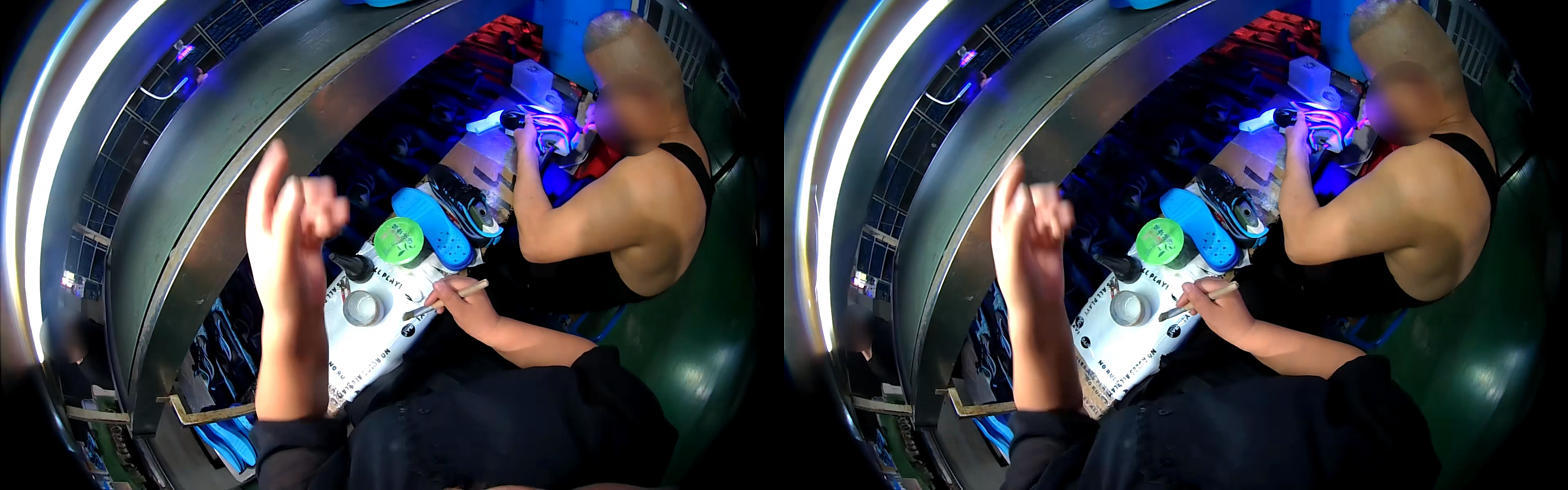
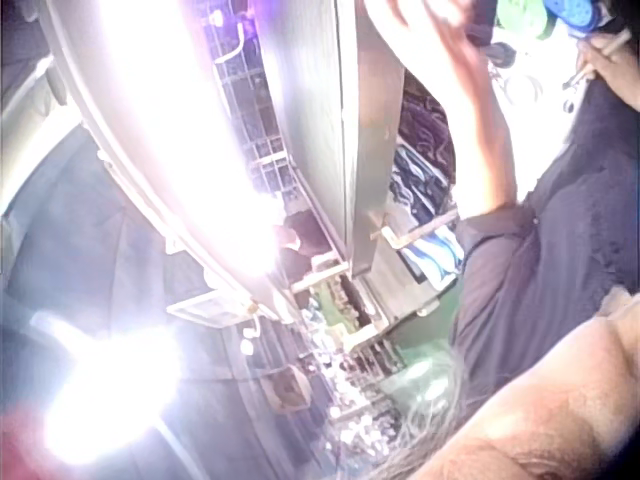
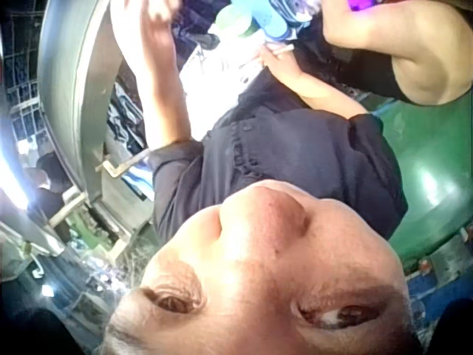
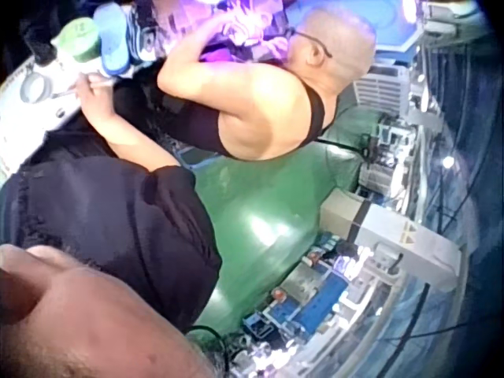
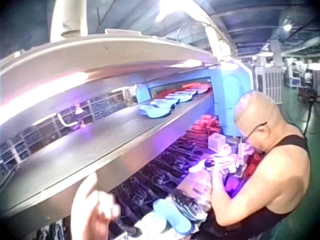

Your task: The person paints the soles of blue clogs with a brush, repeatedly dipping the brush into a small container of white paint. They handle multiple clogs one at a time, applying paint to the textured bottom surface and placing them on a nearby surface after each application.

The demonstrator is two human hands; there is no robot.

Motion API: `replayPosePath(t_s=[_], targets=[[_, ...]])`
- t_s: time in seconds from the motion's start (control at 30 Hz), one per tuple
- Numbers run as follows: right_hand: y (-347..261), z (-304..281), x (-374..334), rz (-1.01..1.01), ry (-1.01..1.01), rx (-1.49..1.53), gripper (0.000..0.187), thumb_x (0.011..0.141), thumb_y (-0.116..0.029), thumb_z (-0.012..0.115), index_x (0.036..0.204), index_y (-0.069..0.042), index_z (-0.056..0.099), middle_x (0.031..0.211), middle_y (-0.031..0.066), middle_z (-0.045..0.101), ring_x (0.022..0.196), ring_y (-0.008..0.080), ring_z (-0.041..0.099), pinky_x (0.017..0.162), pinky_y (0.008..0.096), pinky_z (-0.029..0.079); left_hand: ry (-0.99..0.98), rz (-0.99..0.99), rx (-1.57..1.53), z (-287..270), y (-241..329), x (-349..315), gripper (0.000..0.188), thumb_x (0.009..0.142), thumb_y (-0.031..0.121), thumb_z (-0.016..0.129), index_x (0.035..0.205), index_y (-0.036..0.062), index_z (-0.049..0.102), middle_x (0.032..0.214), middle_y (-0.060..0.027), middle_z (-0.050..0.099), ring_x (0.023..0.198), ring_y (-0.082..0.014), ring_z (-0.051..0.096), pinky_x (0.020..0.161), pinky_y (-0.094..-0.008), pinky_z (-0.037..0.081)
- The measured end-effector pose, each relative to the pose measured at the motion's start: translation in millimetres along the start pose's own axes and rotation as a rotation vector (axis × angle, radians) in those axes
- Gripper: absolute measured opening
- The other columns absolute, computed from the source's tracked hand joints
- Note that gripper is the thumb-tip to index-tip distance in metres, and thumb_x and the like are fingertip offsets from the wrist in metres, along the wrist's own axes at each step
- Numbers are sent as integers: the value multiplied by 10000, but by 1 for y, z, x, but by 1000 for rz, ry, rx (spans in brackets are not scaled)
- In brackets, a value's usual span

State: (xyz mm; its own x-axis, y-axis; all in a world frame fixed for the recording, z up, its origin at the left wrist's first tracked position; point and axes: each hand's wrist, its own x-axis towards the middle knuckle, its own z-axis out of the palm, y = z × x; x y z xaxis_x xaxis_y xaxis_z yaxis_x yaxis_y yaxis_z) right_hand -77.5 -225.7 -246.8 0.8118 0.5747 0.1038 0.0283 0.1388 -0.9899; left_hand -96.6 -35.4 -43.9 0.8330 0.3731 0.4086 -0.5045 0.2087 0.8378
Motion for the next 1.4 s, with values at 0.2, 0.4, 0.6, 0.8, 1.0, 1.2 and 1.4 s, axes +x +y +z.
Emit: replayPosePath(t_s=[0.2,0.4,0.6,0.8,1.0,1.2,1.4], targets=[[7,23,1,16,-79,124,319,955,-208,509,785,19,655,691,58,626,596,92,558,562,242,447,493,-776,405,-193,-36,-236,508,881,212,626,1288,-13,423,1135,-139,556,951,-253,611,761,-345,524],[6,53,4,52,-182,91,332,961,-233,502,800,14,655,722,56,635,627,91,555,592,238,457,1847,-747,209,-340,26,-493,690,715,522,739,1174,93,456,971,-82,511,724,-193,547,594,-288,531],[7,101,0,166,-302,45,324,956,-261,511,814,-19,673,682,17,599,646,80,519,598,229,425,1815,-343,-24,-404,43,-555,818,738,437,728,1349,123,284,1119,-199,513,958,-325,560,788,-401,541],[25,91,-12,77,-78,-98,335,960,-228,460,776,9,608,757,79,579,666,134,511,660,259,402,1791,-137,58,-395,7,-527,617,890,412,578,1342,46,374,1252,-233,489,1062,-353,548,890,-445,486],[20,110,-7,131,-225,-71,326,981,-242,455,829,12,592,764,69,570,662,110,478,647,234,393,2114,-79,81,-371,28,-549,733,810,320,696,1356,22,308,1103,-173,519,921,-275,554,735,-400,485],[16,136,-10,76,-314,-45,310,983,-226,455,837,9,595,779,71,576,670,112,492,642,232,404,1769,-456,53,-432,66,-589,286,837,127,608,1085,52,485,916,-104,587,703,-195,578,584,-297,482],[28,110,-15,158,-143,-65,347,961,-233,484,800,42,622,710,74,588,636,112,513,635,242,409,1241,-480,-96,-367,69,-581,298,844,-12,496,1132,62,478,968,-102,590,750,-196,588,595,-295,514]])
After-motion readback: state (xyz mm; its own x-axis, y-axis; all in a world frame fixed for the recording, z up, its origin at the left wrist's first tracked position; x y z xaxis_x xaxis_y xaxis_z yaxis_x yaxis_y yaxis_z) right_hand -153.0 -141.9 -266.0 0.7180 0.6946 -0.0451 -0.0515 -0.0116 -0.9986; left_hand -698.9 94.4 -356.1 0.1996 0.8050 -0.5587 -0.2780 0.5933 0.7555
